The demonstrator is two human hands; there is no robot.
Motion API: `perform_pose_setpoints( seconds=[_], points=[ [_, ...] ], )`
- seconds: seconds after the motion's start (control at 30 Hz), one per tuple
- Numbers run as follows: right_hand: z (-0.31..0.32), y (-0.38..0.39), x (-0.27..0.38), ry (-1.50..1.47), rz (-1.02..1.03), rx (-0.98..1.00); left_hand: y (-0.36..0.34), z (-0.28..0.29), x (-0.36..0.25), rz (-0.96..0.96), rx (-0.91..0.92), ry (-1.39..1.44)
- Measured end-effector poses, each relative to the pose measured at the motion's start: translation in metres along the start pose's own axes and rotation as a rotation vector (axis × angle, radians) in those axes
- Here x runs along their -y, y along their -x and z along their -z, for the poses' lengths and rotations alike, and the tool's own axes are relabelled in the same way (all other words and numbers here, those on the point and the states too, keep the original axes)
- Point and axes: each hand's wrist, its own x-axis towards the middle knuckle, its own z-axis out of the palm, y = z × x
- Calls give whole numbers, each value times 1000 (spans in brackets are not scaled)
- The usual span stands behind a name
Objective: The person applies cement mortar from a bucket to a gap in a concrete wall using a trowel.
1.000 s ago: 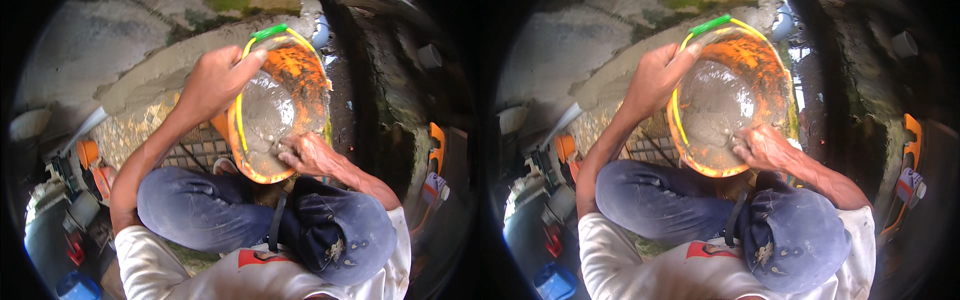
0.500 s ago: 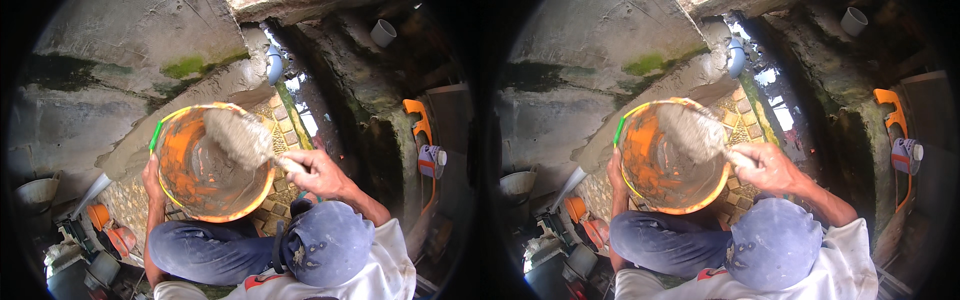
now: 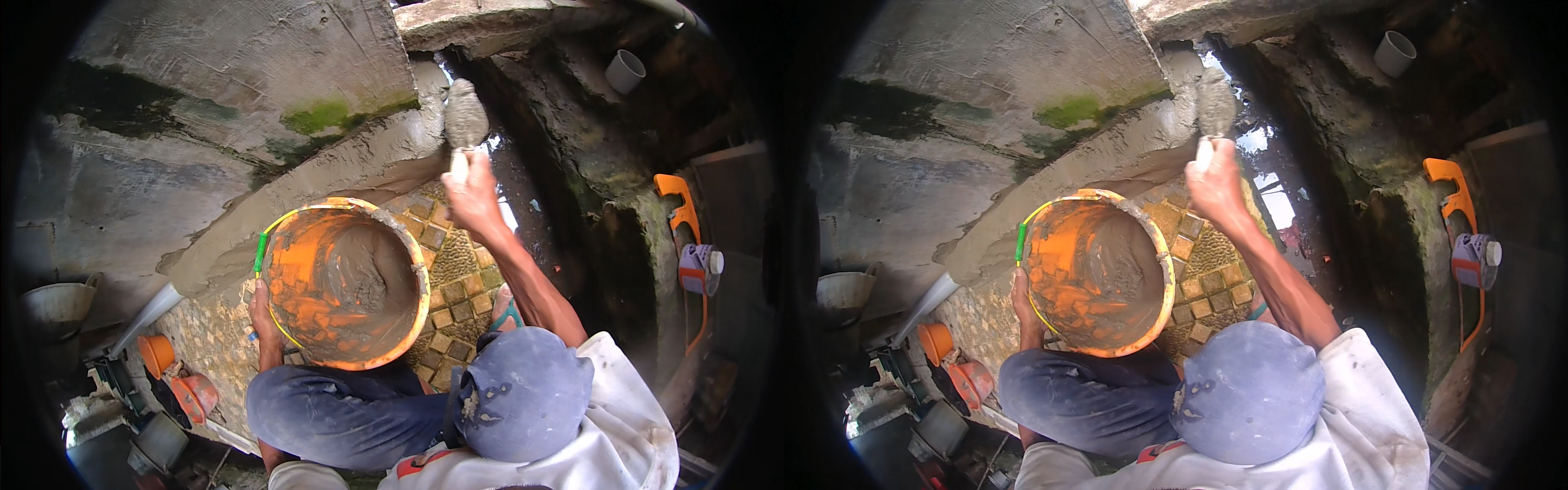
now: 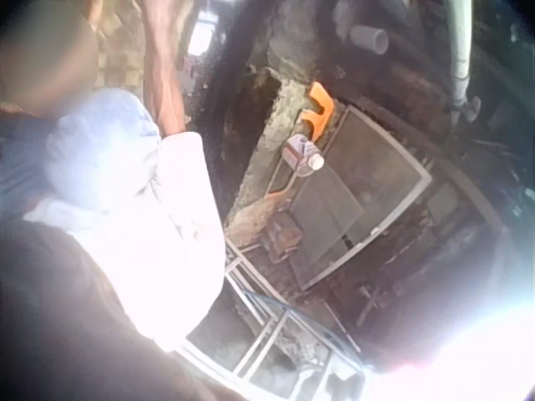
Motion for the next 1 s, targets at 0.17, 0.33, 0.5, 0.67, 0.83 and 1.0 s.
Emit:
perform_pose_setpoints(
  seconds=[0.17,0.33,0.5,0.67,0.83,1.0],
  points=[
    [-23,-22,-37,273,323,-88,7,1,-6,-8,-4,-35],
    [-21,-26,-54,231,362,-104,9,-9,-7,6,-2,-7],
    [36,-15,-6,73,94,-81,7,5,-5,-7,14,-80],
    [91,-46,-31,-227,-199,81,8,3,-5,-7,3,-69],
    [109,-73,-34,-252,-280,229,2,-1,1,12,45,-68],
    [75,-80,1,35,-186,308,11,6,-5,-2,37,-54]
  ],
)
